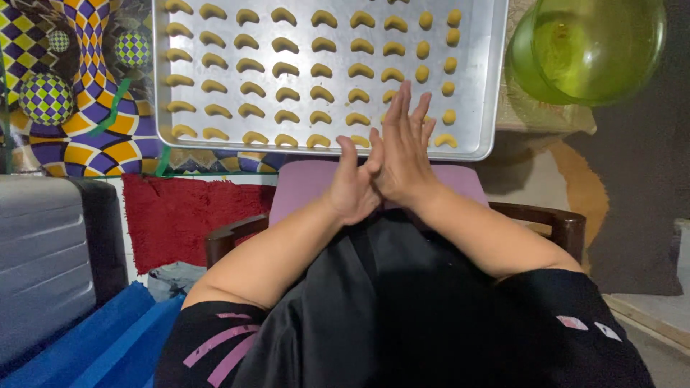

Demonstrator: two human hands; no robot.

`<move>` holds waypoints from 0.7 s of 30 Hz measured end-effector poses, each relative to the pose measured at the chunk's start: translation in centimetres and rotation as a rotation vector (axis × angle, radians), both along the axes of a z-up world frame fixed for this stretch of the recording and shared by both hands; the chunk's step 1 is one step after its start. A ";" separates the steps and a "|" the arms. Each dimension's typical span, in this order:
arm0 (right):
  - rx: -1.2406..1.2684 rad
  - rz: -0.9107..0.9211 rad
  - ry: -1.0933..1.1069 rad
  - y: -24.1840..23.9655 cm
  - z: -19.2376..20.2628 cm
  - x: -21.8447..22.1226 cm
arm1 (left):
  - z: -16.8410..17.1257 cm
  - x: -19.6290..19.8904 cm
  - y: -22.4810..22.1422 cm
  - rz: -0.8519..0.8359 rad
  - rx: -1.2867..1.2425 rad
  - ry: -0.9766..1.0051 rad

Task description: Shaping dough into crescent-shaped cookies and arranging them on a baking tray

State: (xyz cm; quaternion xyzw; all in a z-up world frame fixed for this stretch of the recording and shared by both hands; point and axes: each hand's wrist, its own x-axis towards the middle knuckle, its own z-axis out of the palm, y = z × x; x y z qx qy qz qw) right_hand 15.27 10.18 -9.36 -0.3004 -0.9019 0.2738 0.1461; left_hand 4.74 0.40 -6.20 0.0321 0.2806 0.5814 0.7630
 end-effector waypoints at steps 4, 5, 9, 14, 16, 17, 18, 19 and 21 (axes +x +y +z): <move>0.135 0.077 0.126 -4.2 4.0 -0.3 | 1.3 0.2 2.6 0.089 0.351 0.156; 0.124 0.120 0.100 -3.9 2.8 0.5 | 1.2 0.3 2.5 0.108 0.215 -0.046; -0.009 -0.071 0.001 -0.1 2.6 2.1 | 3.9 0.8 2.6 0.070 0.056 -0.132; 0.168 -0.031 0.177 -1.1 4.1 1.6 | 3.0 3.4 4.8 0.135 0.155 -0.021; 0.304 0.111 0.245 -2.2 3.1 2.4 | 3.4 3.1 4.5 0.219 0.236 0.011; 0.268 0.120 0.208 -1.9 2.1 2.9 | 3.8 2.8 4.3 0.161 0.187 -0.075; 0.231 0.129 0.170 -1.7 1.1 3.5 | 4.2 2.5 4.0 0.103 0.138 -0.159; 0.232 0.131 0.169 -0.5 1.8 3.4 | 3.3 2.5 4.0 0.104 0.138 -0.161; -0.040 -0.102 0.000 1.7 3.1 3.4 | 1.4 2.6 3.7 0.046 0.087 -0.161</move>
